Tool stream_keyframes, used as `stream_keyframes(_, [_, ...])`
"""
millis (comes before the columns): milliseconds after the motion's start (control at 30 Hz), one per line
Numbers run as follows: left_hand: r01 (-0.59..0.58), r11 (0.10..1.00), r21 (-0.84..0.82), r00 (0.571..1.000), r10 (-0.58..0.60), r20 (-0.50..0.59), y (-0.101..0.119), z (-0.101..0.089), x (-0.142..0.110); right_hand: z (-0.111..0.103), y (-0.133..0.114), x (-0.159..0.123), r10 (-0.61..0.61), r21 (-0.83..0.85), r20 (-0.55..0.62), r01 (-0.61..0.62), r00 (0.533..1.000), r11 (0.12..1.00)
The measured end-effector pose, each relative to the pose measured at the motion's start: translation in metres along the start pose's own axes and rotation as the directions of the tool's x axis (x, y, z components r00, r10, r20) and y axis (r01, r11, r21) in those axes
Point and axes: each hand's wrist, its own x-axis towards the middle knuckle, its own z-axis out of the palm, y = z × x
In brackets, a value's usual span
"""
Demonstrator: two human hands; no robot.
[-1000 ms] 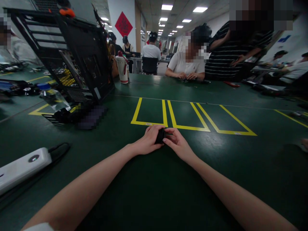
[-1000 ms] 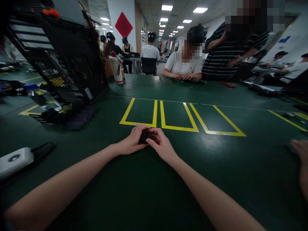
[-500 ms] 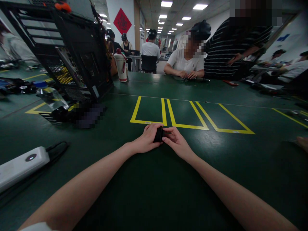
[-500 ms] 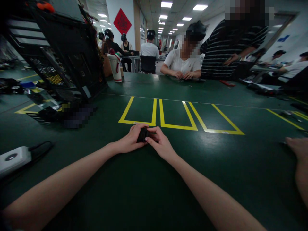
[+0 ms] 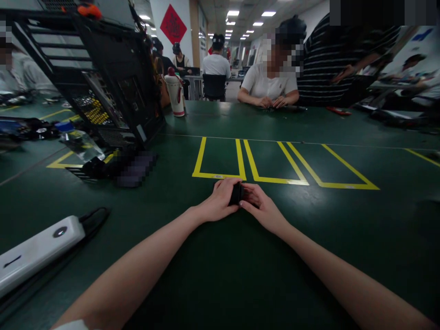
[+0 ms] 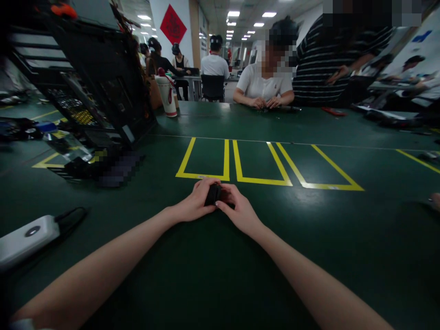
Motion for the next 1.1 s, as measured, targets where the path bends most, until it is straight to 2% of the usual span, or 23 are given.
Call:
stream_keyframes(300, [0.011,1.0,-0.003,1.0,-0.011,0.022,0.003,-0.007,-0.004,0.001,-0.002,0.003,0.016,-0.046,0.007,-0.016,1.0,0.999])
stream_keyframes(633, [0.029,0.999,-0.024,0.999,-0.028,0.018,0.002,-0.005,-0.004,0.002,-0.002,0.003,0.011,-0.045,0.012,-0.01,1.0,0.999])
stream_keyframes(867, [0.013,1.0,0.004,1.0,-0.013,-0.006,0.004,-0.002,-0.007,0.002,0.006,0.002,-0.065,-0.006,0.024,0.065,0.998,0.998])
stream_keyframes(1100, [0.046,0.999,0.007,0.999,-0.047,0.009,0.013,-0.004,-0.009,0.003,-0.004,0.0,-0.073,0.036,0.015,0.072,0.997,0.997])
